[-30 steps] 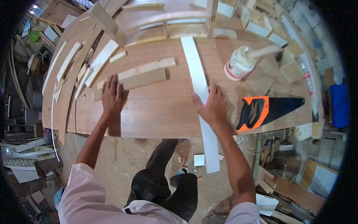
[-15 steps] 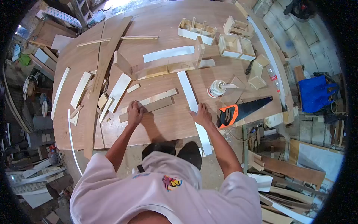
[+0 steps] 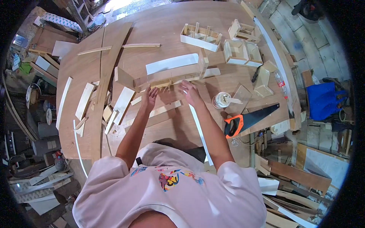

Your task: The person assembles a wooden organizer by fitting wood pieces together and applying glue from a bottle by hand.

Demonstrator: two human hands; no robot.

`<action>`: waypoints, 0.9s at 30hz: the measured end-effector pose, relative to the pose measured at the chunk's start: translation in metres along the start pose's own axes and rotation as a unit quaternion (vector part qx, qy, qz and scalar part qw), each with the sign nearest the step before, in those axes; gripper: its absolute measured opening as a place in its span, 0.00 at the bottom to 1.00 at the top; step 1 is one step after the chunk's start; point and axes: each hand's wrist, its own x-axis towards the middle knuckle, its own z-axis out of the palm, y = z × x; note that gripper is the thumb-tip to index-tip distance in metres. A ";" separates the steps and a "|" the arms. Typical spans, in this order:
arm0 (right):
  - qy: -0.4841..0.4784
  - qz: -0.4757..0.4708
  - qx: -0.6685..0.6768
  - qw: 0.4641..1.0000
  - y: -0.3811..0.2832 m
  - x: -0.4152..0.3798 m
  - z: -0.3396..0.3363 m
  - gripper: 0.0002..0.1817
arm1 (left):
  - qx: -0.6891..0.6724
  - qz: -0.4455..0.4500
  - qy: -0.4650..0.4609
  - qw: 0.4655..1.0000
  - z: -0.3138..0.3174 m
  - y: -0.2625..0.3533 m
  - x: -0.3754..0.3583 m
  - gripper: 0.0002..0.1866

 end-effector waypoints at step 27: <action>0.075 -0.046 0.069 0.994 -0.012 0.049 0.005 0.11 | -0.056 0.083 0.020 0.995 0.004 0.012 0.018 0.12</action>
